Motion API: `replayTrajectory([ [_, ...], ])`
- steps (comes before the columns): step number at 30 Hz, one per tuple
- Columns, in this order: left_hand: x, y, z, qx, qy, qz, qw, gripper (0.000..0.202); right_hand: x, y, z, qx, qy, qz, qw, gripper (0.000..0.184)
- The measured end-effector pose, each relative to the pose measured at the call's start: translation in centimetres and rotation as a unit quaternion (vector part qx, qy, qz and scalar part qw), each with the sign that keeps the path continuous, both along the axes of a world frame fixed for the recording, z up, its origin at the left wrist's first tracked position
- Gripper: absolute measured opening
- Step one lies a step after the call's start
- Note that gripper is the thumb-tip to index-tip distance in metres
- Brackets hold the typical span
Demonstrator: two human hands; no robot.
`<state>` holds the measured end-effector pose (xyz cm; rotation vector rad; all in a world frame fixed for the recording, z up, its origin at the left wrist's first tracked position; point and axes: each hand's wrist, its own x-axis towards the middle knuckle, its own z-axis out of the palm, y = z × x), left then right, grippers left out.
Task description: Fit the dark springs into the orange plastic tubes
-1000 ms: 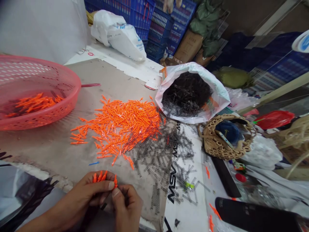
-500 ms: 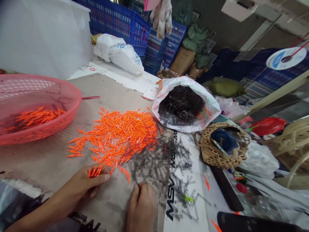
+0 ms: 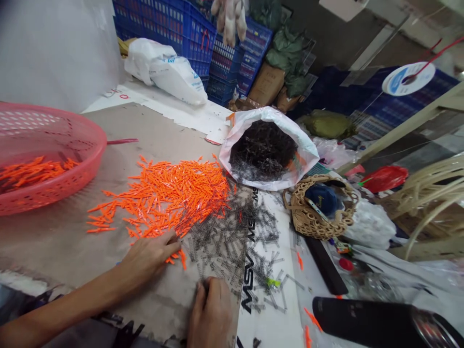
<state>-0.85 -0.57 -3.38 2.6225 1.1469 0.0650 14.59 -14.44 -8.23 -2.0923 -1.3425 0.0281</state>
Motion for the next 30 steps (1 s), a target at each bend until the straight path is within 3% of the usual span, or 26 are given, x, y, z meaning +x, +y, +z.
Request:
replayTrajectory([
  [4, -1.7, -0.5, 0.3, -0.041, -0.125, 0.024, 0.991, 0.026, -0.2, -0.2, 0.4, 0.053, 0.038, -0.010, 0.998, 0.029],
  [9, -3.1, -1.7, 0.8, -0.223, -0.287, 0.109, 0.925, 0.022, -1.4, -0.4, -0.3, 0.076, 0.016, 0.044, 0.996, 0.027],
  [11, -3.3, -2.2, 0.8, -0.308, -0.334, 0.163, 0.876, 0.020, -1.9, -0.4, -0.7, 0.079, 0.011, 0.051, 0.996, 0.029],
  [13, -3.4, -2.6, 0.9, -0.404, -0.374, 0.207, 0.809, 0.024, -2.0, -0.3, -0.8, 0.076, 0.017, 0.044, 0.996, 0.029],
  [17, -3.5, -3.4, 0.9, -0.572, -0.412, 0.224, 0.673, 0.025, -1.3, -0.2, 0.0, 0.072, 0.040, 0.036, 0.996, 0.028],
  [20, -3.5, -3.8, 0.7, -0.624, -0.436, 0.243, 0.601, 0.019, -0.6, -0.1, 0.4, 0.059, 0.025, 0.041, 0.997, 0.031],
  [22, -3.7, -4.0, 0.5, -0.624, -0.456, 0.250, 0.583, 0.019, -0.4, 0.0, 0.4, 0.051, 0.019, 0.044, 0.998, 0.032],
  [26, -3.9, -4.2, 0.2, -0.613, -0.476, 0.258, 0.576, 0.029, -0.4, -0.1, 0.0, 0.053, 0.014, 0.042, 0.998, 0.035],
  [30, -3.9, -4.2, 0.1, -0.582, -0.462, 0.281, 0.607, 0.031, -0.4, 0.0, 0.0, 0.055, 0.016, 0.031, 0.998, 0.036],
])
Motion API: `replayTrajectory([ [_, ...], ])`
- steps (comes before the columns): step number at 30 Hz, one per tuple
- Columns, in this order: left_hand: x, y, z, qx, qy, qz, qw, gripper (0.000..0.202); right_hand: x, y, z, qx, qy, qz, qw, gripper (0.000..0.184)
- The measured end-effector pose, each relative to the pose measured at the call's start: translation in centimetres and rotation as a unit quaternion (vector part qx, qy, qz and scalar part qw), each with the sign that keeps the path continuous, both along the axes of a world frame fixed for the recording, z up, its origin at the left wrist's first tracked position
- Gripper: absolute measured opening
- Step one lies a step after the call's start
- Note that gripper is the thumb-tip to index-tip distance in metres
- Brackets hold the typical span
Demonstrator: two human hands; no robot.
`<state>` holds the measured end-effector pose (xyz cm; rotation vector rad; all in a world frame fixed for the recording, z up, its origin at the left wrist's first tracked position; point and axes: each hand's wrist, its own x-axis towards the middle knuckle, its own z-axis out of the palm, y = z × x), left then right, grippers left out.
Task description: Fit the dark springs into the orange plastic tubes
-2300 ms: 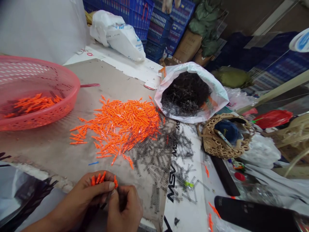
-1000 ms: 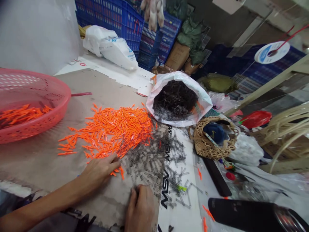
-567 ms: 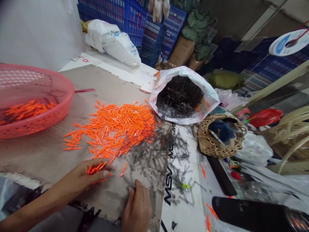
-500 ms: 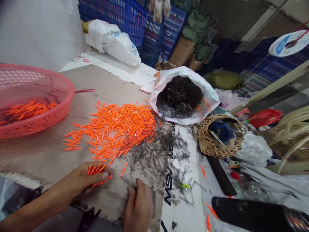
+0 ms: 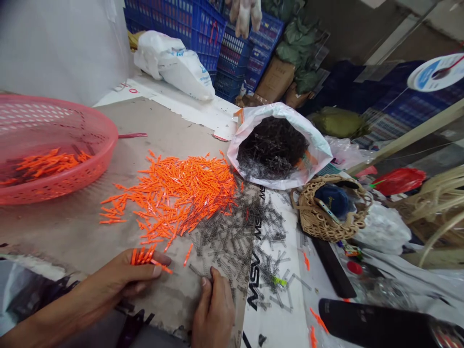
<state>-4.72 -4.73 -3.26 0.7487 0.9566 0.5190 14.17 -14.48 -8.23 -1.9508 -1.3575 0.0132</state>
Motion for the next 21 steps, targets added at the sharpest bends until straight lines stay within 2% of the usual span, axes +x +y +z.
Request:
replayTrajectory([
  [3, 0.3, 0.0, 0.0, 0.027, 0.032, 0.009, 0.999, 0.036, 0.2, 0.1, 0.2, -0.006, 0.010, -0.005, 1.000, 0.037],
  [11, 1.0, -0.7, 0.2, 0.015, 0.039, 0.022, 0.999, 0.030, -0.5, -0.3, -0.1, -0.015, 0.066, 0.020, 0.997, 0.031],
  [17, 1.3, -0.7, -0.2, 0.020, 0.045, 0.017, 0.999, 0.027, -1.1, 0.1, 1.3, -0.024, 0.121, 0.017, 0.992, 0.022],
  [21, 1.3, -0.8, -0.1, 0.043, 0.038, -0.005, 0.998, 0.026, -0.8, 0.1, 1.9, 0.001, 0.145, 0.018, 0.989, 0.022],
])
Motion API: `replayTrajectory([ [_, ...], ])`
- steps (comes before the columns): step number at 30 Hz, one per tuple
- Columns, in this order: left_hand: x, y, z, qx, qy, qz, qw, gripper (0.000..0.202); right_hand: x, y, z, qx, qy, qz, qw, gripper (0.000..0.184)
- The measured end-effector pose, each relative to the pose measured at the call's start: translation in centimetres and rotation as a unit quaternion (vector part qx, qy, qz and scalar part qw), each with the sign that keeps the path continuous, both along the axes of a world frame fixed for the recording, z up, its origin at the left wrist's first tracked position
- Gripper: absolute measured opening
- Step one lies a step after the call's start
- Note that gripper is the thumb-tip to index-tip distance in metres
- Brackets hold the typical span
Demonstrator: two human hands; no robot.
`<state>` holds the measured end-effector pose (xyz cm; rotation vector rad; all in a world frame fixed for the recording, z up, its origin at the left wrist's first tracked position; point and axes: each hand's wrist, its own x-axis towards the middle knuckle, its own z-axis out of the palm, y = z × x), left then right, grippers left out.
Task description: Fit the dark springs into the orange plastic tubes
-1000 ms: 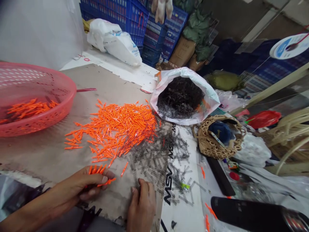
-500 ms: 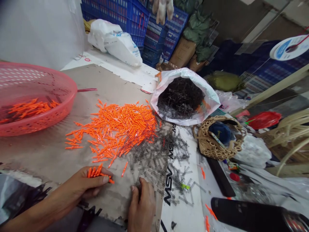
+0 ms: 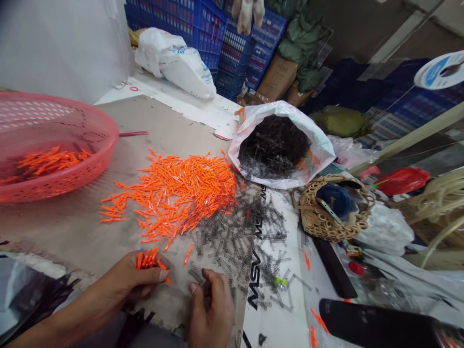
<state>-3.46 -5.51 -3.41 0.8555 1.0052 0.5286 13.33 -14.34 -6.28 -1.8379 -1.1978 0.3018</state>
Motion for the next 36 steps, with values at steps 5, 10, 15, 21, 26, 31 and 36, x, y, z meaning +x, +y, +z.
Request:
replayTrajectory([
  [5, 0.2, 0.0, 0.2, -0.013, 0.027, 0.012, 0.999, 0.028, 0.2, -0.2, -0.6, 0.003, -0.028, -0.021, 0.999, 0.032],
  [10, 0.4, -0.3, 0.0, -0.007, 0.032, -0.018, 0.999, 0.030, 0.1, 0.3, -1.4, -0.052, -0.155, -0.017, 0.986, 0.046],
  [15, 0.5, -0.6, -0.5, 0.023, 0.025, -0.031, 0.999, 0.026, 0.6, 0.3, -1.4, -0.038, -0.236, -0.062, 0.969, 0.044],
  [21, 0.7, -0.4, -0.7, 0.034, 0.013, -0.039, 0.999, 0.024, 0.3, 0.2, -1.5, -0.043, -0.210, 0.010, 0.977, 0.040],
  [26, 0.6, -0.4, -0.7, 0.027, 0.014, -0.048, 0.998, 0.026, -0.5, 0.9, -1.9, -0.026, -0.235, -0.002, 0.972, 0.040],
  [31, 0.6, -0.4, -0.7, 0.021, 0.011, -0.034, 0.999, 0.026, -0.4, 1.0, -1.6, -0.020, -0.126, -0.014, 0.992, 0.036],
  [36, 1.4, -0.4, -0.2, -0.011, -0.020, -0.015, 1.000, 0.026, -0.4, 0.7, -0.2, -0.043, 0.191, -0.034, 0.980, 0.032],
])
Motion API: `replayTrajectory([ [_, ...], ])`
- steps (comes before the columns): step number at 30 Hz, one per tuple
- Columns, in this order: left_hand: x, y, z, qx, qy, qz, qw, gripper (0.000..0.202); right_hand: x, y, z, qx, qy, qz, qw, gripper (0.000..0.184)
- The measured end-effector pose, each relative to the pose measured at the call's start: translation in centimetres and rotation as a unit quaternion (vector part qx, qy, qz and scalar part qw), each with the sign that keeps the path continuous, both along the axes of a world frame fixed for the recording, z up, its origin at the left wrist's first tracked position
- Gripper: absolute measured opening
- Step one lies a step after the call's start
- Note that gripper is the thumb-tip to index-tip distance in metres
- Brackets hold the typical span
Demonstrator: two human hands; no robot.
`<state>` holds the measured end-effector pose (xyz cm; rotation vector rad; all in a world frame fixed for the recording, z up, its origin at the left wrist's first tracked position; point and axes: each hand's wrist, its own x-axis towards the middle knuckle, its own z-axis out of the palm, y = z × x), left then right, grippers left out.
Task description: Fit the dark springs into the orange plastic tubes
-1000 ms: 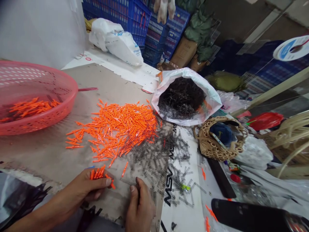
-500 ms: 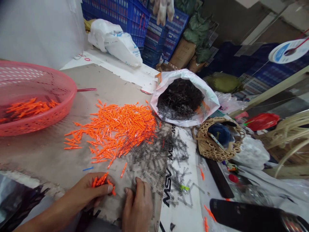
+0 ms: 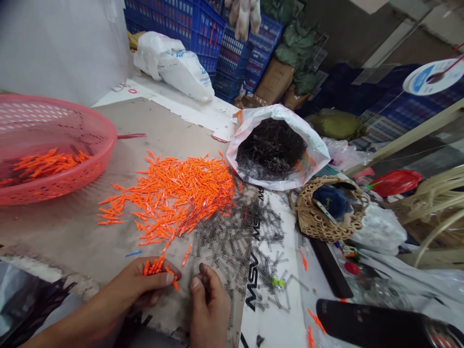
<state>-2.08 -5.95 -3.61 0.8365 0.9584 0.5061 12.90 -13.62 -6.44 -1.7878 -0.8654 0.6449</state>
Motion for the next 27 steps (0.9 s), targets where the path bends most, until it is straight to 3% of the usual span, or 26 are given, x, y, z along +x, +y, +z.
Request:
replayTrajectory([
  [3, 0.7, -0.1, 0.4, 0.007, -0.024, 0.012, 1.000, 0.023, -0.5, 0.2, 0.1, -0.010, 0.228, 0.021, 0.973, 0.035],
  [5, 0.9, -0.1, 0.5, 0.015, -0.031, 0.016, 0.999, 0.020, -0.8, 0.4, -0.2, -0.006, 0.292, 0.022, 0.956, 0.038],
  [6, 0.9, -0.2, 0.5, 0.015, -0.030, 0.018, 0.999, 0.018, -0.8, 0.4, -0.3, -0.002, 0.278, 0.008, 0.961, 0.039],
  [9, 0.6, -0.3, 0.2, -0.002, -0.016, 0.019, 1.000, 0.018, -0.7, 0.1, -0.6, 0.009, 0.092, -0.050, 0.994, 0.034],
  [11, 0.2, -0.3, 0.1, -0.015, -0.006, 0.020, 1.000, 0.021, -0.3, -0.2, -0.7, 0.016, -0.056, -0.053, 0.997, 0.027],
  [16, -0.5, -0.3, 0.0, -0.005, 0.044, 0.039, 0.998, 0.025, 0.3, -0.1, -0.7, 0.009, -0.334, 0.004, 0.942, 0.025],
  [19, -0.7, -0.2, 0.1, 0.006, 0.064, 0.039, 0.997, 0.024, -0.6, 0.8, -0.3, 0.015, -0.369, 0.047, 0.928, 0.024],
  [23, -1.0, 0.1, 0.1, 0.006, 0.065, 0.051, 0.997, 0.021, -2.4, 2.3, 0.2, -0.033, -0.422, 0.102, 0.900, 0.019],
  [27, -1.6, 0.3, 0.0, 0.016, 0.061, 0.064, 0.996, 0.024, -3.0, 2.2, 0.2, -0.048, -0.424, 0.083, 0.901, 0.021],
])
